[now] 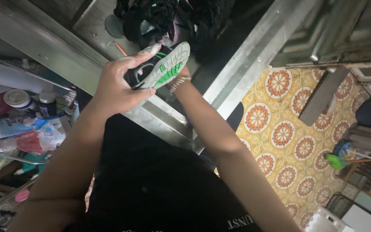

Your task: The person cleans a pair of black shoes by applying a white cleaning paste with a brush and then rinsing them under a faucet in a sink.

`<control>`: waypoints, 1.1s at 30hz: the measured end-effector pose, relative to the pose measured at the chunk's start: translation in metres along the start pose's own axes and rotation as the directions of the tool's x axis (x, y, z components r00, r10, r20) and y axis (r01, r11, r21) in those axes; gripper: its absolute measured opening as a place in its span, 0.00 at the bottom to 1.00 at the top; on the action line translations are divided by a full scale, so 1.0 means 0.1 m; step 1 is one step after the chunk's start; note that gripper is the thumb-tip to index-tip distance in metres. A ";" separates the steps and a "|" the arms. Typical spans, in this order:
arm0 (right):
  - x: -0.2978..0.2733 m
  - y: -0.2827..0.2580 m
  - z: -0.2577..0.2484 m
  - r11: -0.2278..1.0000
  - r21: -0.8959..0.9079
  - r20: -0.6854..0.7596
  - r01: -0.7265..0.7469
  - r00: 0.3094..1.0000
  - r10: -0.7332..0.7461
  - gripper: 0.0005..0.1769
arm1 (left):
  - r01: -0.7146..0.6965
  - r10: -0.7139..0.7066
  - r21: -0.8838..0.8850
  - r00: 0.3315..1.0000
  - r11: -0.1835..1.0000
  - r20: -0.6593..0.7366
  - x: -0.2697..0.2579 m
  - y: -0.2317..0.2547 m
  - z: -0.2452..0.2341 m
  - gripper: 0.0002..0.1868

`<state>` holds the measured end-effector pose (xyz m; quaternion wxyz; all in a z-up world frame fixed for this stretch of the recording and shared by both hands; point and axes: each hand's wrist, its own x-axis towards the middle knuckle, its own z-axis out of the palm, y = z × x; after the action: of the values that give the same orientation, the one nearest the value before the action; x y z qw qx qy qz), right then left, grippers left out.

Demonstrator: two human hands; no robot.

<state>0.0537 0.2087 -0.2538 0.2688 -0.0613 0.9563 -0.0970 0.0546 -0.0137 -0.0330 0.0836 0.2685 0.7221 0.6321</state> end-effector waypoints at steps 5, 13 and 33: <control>-0.07 -0.01 -0.18 0.999 0.032 -0.096 -0.043 0.994 0.046 0.25 | -0.098 0.098 0.053 0.995 0.994 -0.004 0.01 0.07 0.08 0.33; -1.93 0.44 -1.29 0.789 0.573 -0.497 0.220 0.859 0.121 0.27 | 0.042 -0.087 0.359 0.990 0.932 0.112 0.01 0.57 0.32 0.32; -2.46 0.70 -1.22 0.921 0.214 -0.632 0.325 0.765 -0.124 0.22 | 0.030 -0.290 0.537 0.867 0.843 0.406 0.22 0.33 0.87 0.34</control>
<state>0.1934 0.3372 -0.0437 -0.0598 -0.0993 0.9492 -0.2925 0.0856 0.0745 -0.0125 0.2362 0.3635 0.8418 0.3216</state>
